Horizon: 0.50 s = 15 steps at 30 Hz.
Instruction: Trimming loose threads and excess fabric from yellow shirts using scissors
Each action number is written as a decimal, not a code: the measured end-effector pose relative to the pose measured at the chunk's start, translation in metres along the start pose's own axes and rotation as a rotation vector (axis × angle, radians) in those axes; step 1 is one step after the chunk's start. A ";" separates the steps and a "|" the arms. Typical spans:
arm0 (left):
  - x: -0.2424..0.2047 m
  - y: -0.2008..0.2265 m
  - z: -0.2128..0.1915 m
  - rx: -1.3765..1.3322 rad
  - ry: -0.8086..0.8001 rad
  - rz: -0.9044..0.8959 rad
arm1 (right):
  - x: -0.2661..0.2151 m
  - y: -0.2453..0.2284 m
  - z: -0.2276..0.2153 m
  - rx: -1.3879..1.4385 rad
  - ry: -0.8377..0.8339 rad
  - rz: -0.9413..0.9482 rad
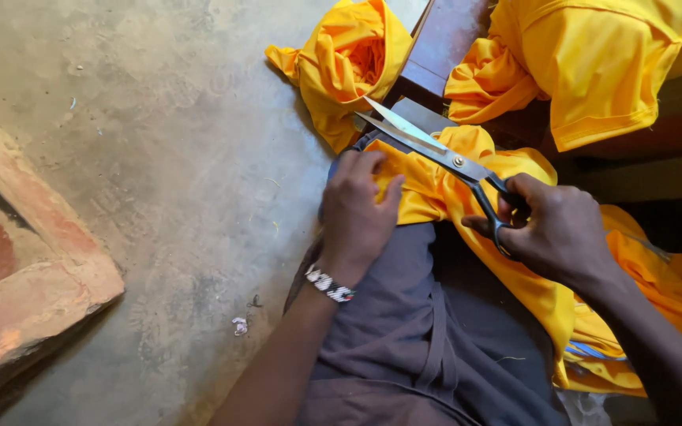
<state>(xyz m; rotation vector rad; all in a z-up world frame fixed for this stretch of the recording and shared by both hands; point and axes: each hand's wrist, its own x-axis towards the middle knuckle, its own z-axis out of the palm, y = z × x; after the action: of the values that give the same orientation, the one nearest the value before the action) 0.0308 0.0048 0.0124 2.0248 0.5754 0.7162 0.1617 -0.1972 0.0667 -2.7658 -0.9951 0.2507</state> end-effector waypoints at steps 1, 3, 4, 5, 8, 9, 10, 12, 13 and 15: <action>0.002 -0.001 0.005 0.002 0.004 0.000 | -0.003 0.002 -0.001 0.000 0.001 -0.004; 0.007 -0.003 0.015 0.168 0.007 0.170 | -0.007 0.008 -0.002 -0.050 -0.033 0.057; 0.008 -0.007 0.019 0.169 0.009 0.164 | -0.010 0.012 -0.001 -0.051 -0.038 0.053; 0.010 -0.011 0.024 0.195 -0.008 0.130 | -0.012 0.017 0.000 -0.057 -0.036 0.071; 0.014 -0.017 0.031 0.140 0.004 0.061 | -0.022 0.030 0.003 -0.072 -0.034 0.087; 0.017 -0.019 0.032 0.060 0.038 0.036 | -0.024 0.034 0.003 -0.080 -0.025 0.083; 0.018 -0.021 0.029 0.062 0.039 0.034 | -0.026 0.036 0.002 -0.080 -0.027 0.081; 0.022 -0.025 0.025 -0.147 -0.086 -0.263 | -0.031 0.042 0.001 -0.132 -0.043 0.105; 0.022 -0.030 0.026 -0.145 -0.085 -0.264 | -0.032 0.046 -0.001 -0.131 -0.043 0.103; 0.021 -0.040 0.028 -0.444 -0.059 -0.287 | -0.036 0.053 -0.005 -0.197 -0.101 0.119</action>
<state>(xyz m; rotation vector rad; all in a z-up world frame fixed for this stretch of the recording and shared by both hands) 0.0598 0.0218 -0.0285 1.5102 0.5974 0.5502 0.1677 -0.2613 0.0628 -3.0237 -0.9248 0.3296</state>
